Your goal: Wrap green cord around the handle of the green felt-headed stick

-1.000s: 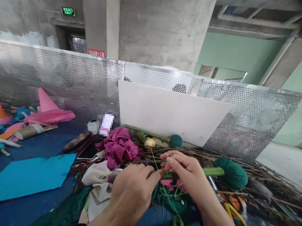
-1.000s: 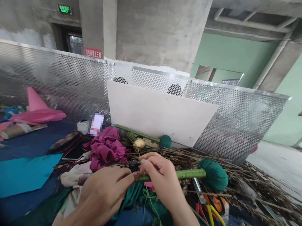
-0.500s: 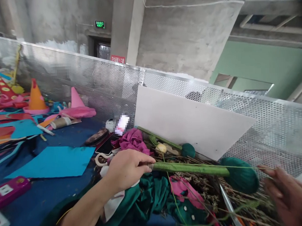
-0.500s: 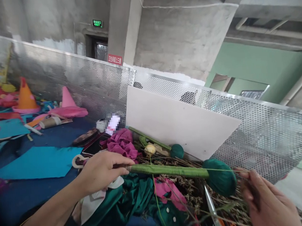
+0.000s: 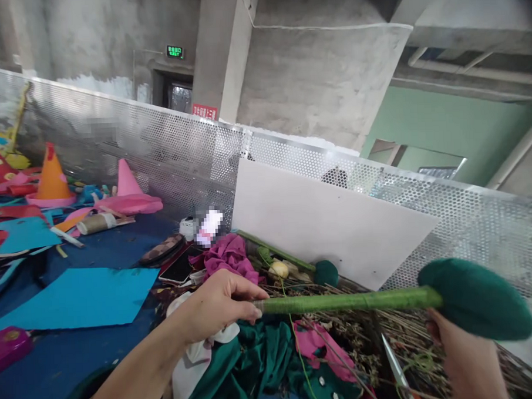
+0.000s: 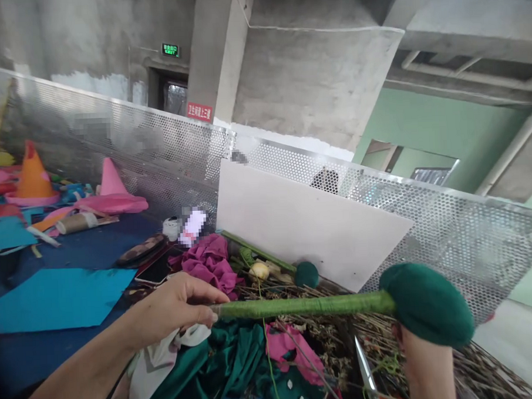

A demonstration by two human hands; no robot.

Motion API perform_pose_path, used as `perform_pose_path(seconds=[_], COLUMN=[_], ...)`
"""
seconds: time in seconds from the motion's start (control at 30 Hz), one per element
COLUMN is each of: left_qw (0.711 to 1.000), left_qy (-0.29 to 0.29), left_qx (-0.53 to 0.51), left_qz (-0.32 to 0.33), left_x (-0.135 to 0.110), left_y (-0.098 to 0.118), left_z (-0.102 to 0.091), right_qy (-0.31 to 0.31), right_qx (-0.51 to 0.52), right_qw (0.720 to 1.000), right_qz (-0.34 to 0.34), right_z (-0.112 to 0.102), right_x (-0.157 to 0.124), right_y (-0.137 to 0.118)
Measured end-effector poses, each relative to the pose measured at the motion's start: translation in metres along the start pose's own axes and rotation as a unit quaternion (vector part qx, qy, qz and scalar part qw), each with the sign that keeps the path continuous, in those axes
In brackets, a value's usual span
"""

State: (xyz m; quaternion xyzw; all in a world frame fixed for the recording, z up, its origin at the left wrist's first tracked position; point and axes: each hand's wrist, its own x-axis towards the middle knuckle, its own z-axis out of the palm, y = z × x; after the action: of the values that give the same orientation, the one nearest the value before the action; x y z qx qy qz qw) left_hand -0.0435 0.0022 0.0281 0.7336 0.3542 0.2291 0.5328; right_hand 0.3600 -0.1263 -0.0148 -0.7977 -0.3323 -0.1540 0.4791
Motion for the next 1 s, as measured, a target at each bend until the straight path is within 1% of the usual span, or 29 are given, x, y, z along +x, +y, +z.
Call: perform_pose_path(seconds=[0.07, 0.1, 0.13, 0.17, 0.2, 0.23, 0.27, 0.3, 0.33, 0.37, 0.4, 0.43, 0.47, 0.5, 0.53, 0.57, 0.6, 0.63, 0.67, 0.7, 0.73, 0.77, 0.8, 0.83, 0.87, 0.9, 0.93, 0.97, 1.0], left_qw=[0.997, 0.994, 0.989, 0.984, 0.979, 0.975, 0.972, 0.969, 0.967, 0.967, 0.966, 0.966, 0.967, 0.967, 0.967, 0.967, 0.966, 0.965, 0.963, 0.960, 0.957, 0.953, 0.950, 0.949, 0.948, 0.948, 0.949, 0.950, 0.950], left_qy=[0.004, 0.008, 0.012, 0.017, 0.026, 0.035, 0.045, 0.054, 0.061, 0.064, 0.064, 0.062, 0.058, 0.054, 0.049, 0.046, 0.045, 0.047, 0.051, 0.055, 0.058, 0.060, 0.059, 0.057, 0.053, 0.048, 0.042, 0.037, 0.034], left_qx=[-0.075, -0.112, -0.146, -0.176, -0.200, -0.219, -0.232, -0.241, -0.246, -0.248, -0.249, -0.250, -0.250, -0.249, -0.250, -0.251, -0.253, -0.258, -0.265, -0.274, -0.285, -0.295, -0.305, -0.311, -0.313, -0.312, -0.309, -0.308, -0.308], left_qz=[-0.002, -0.002, -0.003, -0.004, -0.005, -0.005, -0.005, -0.004, -0.002, 0.000, 0.002, 0.001, -0.002, -0.005, -0.008, -0.009, -0.009, -0.008, -0.007, -0.008, -0.011, -0.016, -0.020, -0.024, -0.029, -0.033, -0.035, -0.037, -0.038], left_x=[0.002, 0.002, 0.002, 0.003, 0.003, 0.003, 0.004, 0.004, 0.005, 0.005, 0.005, 0.006, 0.006, 0.006, 0.006, 0.007, 0.007, 0.007, 0.008, 0.009, 0.009, 0.010, 0.010, 0.011, 0.011, 0.010, 0.010, 0.010, 0.009], left_y=[0.000, -0.001, 0.000, 0.000, 0.000, 0.000, 0.000, 0.000, 0.000, 0.000, -0.001, -0.001, -0.002, -0.003, -0.004, -0.004, -0.005, -0.006, -0.006, -0.007, -0.007, -0.007, -0.007, -0.007, -0.006, -0.005, -0.004, -0.003, -0.003], left_z=[0.006, 0.009, 0.012, 0.015, 0.017, 0.018, 0.020, 0.021, 0.023, 0.024, 0.026, 0.028, 0.030, 0.032, 0.034, 0.036, 0.038, 0.039, 0.040, 0.040, 0.040, 0.040, 0.040, 0.041, 0.042, 0.044, 0.046, 0.049, 0.052], right_qy=[-0.045, -0.074, -0.098, -0.106, -0.100, -0.081, -0.058, -0.039, -0.034, -0.049, -0.075, -0.113, -0.168, -0.206, -0.256, -0.317, -0.371, -0.412, -0.433, -0.429, -0.400, -0.351, -0.294, -0.241, -0.204, -0.187, -0.186, -0.200, -0.219], right_qx=[-0.083, -0.147, -0.206, -0.256, -0.286, -0.287, -0.265, -0.217, -0.142, -0.052, 0.048, 0.142, 0.209, 0.265, 0.313, 0.351, 0.366, 0.366, 0.356, 0.341, 0.331, 0.331, 0.343, 0.368, 0.406, 0.453, 0.502, 0.541, 0.566], right_qw=[0.995, 0.985, 0.973, 0.960, 0.953, 0.954, 0.961, 0.972, 0.984, 0.992, 0.990, 0.977, 0.957, 0.937, 0.910, 0.875, 0.846, 0.825, 0.818, 0.825, 0.842, 0.862, 0.876, 0.878, 0.868, 0.847, 0.820, 0.796, 0.779], right_qz=[0.033, 0.045, 0.043, 0.028, 0.002, -0.029, -0.058, -0.082, -0.097, -0.105, -0.109, -0.112, -0.107, -0.096, -0.094, -0.104, -0.115, -0.124, -0.131, -0.138, -0.146, -0.157, -0.171, -0.186, -0.201, -0.208, -0.202, -0.184, -0.157], right_z=[0.001, 0.002, 0.002, 0.003, 0.004, 0.005, 0.007, 0.010, 0.014, 0.018, 0.024, 0.030, 0.038, 0.045, 0.051, 0.055, 0.058, 0.058, 0.055, 0.051, 0.046, 0.040, 0.034, 0.030, 0.028, 0.028, 0.029, 0.031, 0.033], right_x=[-0.002, -0.005, -0.008, -0.012, -0.016, -0.021, -0.026, -0.032, -0.040, -0.050, -0.061, -0.074, -0.088, -0.102, -0.116, -0.128, -0.137, -0.143, -0.146, -0.147, -0.147, -0.146, -0.145, -0.144, -0.145, -0.147, -0.150, -0.153, -0.157], right_y=[-0.009, -0.014, -0.019, -0.025, -0.032, -0.039, -0.048, -0.058, -0.068, -0.079, -0.091, -0.103, -0.115, -0.126, -0.136, -0.144, -0.150, -0.155, -0.157, -0.158, -0.158, -0.158, -0.158, -0.159, -0.159, -0.160, -0.162, -0.163, -0.163])
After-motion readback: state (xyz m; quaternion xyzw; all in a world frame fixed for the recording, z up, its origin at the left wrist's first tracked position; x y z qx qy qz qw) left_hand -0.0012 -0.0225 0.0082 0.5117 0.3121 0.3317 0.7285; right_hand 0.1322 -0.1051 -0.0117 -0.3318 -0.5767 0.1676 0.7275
